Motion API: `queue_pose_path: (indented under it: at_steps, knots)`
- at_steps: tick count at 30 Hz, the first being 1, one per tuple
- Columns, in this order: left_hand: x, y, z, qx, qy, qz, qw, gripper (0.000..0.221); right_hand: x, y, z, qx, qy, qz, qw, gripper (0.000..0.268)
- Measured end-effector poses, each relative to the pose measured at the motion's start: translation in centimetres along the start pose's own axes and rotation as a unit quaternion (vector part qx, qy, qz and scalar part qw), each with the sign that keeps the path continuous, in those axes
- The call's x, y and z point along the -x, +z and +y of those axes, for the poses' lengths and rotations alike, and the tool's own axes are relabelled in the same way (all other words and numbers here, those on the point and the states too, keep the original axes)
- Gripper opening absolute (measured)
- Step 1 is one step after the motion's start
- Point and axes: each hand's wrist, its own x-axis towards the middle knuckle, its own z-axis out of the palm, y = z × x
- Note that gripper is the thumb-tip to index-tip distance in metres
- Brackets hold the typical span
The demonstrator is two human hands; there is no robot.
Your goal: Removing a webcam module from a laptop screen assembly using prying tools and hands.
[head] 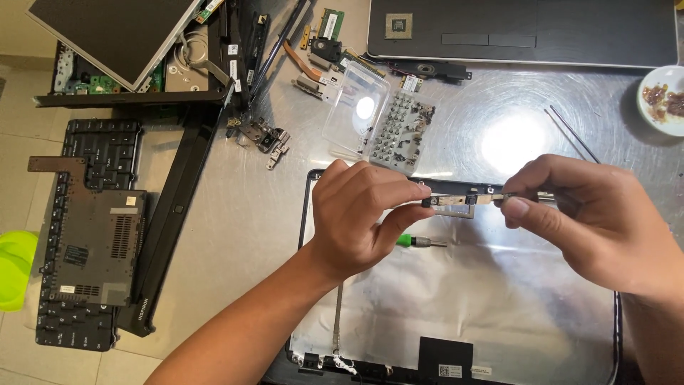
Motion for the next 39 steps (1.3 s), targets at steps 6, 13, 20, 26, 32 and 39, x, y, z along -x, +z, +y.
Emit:
queue_pose_path:
  at_steps: [6,13,20,26,32,39]
  knots:
    - [-0.5,-0.3,0.1,0.009,0.005,0.012,1.0,0.016,-0.3,0.1,-0.3,0.046,-0.015,-0.022,0.999,0.022]
    - [-0.3,-0.2,0.0,0.008,0.006,0.02,1.0,0.017,-0.3,0.1,-0.3,0.013,-0.121,-0.039,0.992,0.029]
    - [0.4,0.2,-0.3,0.018,-0.004,0.014,1.0,0.014,-0.5,0.4,-0.3,0.078,-0.284,0.027,0.955,0.013]
    - [0.5,0.2,-0.4,0.024,-0.001,0.007,1.0,0.012,-0.7,0.5,0.1,0.141,-0.351,0.072,0.923,0.011]
    - [0.1,0.0,-0.5,-0.029,0.072,0.022,0.997,0.005,-0.6,0.7,-0.3,0.125,-0.357,0.093,0.921,0.014]
    - [0.1,-0.1,-0.3,-0.058,0.098,0.035,0.993,0.015,-0.4,0.7,-0.5,0.122,-0.336,0.091,0.93,0.013]
